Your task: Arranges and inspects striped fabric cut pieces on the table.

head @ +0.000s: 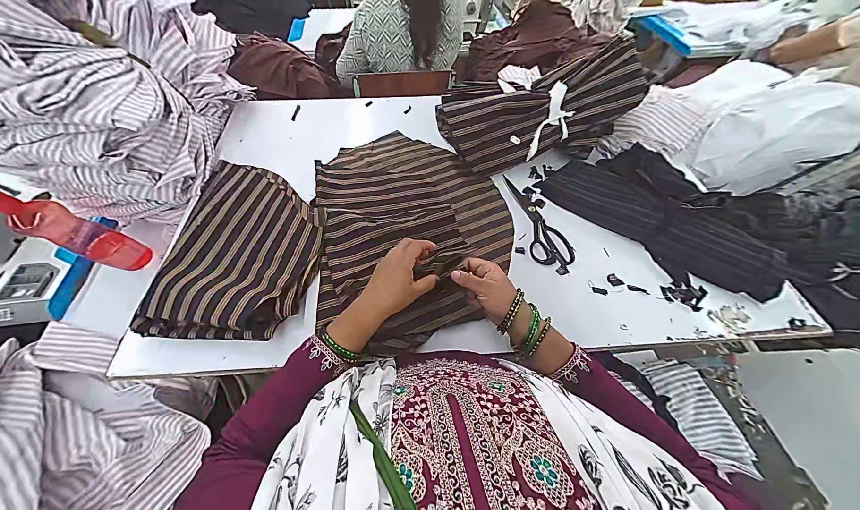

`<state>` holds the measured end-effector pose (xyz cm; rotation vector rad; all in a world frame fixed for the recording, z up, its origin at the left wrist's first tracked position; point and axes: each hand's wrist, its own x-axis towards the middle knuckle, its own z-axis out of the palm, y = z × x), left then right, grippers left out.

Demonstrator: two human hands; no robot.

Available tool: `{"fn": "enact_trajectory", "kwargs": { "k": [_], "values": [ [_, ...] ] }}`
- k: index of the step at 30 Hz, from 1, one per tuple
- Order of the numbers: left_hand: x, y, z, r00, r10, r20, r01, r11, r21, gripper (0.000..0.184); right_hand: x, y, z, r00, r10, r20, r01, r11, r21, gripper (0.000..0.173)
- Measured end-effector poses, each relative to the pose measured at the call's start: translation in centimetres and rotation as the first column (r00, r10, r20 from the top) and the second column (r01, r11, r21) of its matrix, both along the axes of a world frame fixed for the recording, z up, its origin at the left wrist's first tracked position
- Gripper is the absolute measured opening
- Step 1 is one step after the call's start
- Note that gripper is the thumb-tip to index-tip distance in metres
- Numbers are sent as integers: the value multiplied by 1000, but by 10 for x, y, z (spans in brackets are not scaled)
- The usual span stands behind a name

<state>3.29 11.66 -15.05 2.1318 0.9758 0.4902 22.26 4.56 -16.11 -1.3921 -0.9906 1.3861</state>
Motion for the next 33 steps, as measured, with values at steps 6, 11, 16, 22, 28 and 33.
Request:
{"fn": "enact_trajectory", "kwargs": {
  "k": [6,11,16,22,28,33],
  "values": [
    [7,-2,7,967,-119,-226,173,957,233,36,6,-8,1,994,-86,-68,87,996,9,18],
    [4,-5,33,812,-172,-558,302,941,150,46,6,-5,2,985,-99,-140,100,995,-4,22],
    [24,-21,30,918,-87,-387,190,953,236,33,-4,2,11,988,-36,-152,49,995,82,22],
    [-61,18,76,844,438,309,-423,898,-118,20,-1,3,18,992,101,70,-114,968,225,13],
    [-128,27,147,168,532,830,-282,833,-477,25,-2,5,15,966,115,231,-223,825,520,9],
    [-132,16,173,96,444,891,-257,876,-409,31,-9,-8,50,921,109,373,-382,427,819,16]
  ]
}}
